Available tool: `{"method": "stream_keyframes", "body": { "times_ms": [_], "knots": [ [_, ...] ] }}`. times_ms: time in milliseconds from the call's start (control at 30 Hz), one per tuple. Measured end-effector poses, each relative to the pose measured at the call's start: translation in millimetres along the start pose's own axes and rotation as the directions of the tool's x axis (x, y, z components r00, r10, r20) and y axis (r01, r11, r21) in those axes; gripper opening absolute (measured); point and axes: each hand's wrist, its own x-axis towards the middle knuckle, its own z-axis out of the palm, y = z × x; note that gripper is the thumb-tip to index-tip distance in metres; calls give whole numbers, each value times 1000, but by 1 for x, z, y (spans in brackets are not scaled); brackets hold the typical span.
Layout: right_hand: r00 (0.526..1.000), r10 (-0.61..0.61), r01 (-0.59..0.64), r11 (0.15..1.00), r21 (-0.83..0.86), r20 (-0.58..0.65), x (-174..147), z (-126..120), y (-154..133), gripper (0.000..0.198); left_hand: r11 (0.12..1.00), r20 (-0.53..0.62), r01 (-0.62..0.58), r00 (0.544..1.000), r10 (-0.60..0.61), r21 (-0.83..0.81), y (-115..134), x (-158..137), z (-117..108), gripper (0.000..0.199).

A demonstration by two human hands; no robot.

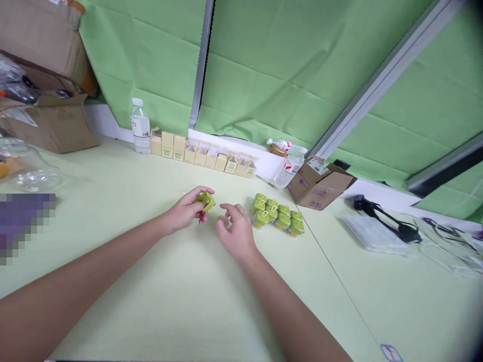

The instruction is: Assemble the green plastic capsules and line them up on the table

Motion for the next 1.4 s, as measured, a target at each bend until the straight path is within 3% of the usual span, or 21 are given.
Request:
{"method": "stream_keyframes", "body": {
  "times_ms": [100,300,500,667,733,900,1167,1400],
  "knots": [
    [998,-55,58,988,141,-27,-1,1,-3,26,995,11,42,999,-41,-95,4,-1,1,38],
    [999,1,16,925,379,-45,-2,2,-7,27,970,87,135,989,-119,-202,6,-3,4,41],
    [997,13,15,937,349,-77,-2,2,-5,16,954,182,215,967,-178,-208,1,-3,4,40],
    [992,65,-11,905,425,-113,-1,2,-6,16,998,-29,67,997,-67,4,-5,2,0,26],
    [991,63,-7,903,430,-117,0,1,-6,16,996,-48,32,998,-28,84,-6,3,-2,22],
    [991,40,17,907,421,-127,0,2,-5,15,991,-24,50,999,-48,126,-9,5,-8,25],
    [987,-58,107,933,342,-151,1,-3,-5,15,980,109,97,987,-117,173,-10,5,-14,27],
    [997,-57,70,941,330,-48,4,-4,-1,17,971,158,84,980,-121,223,-12,4,-15,27]
  ]
}}
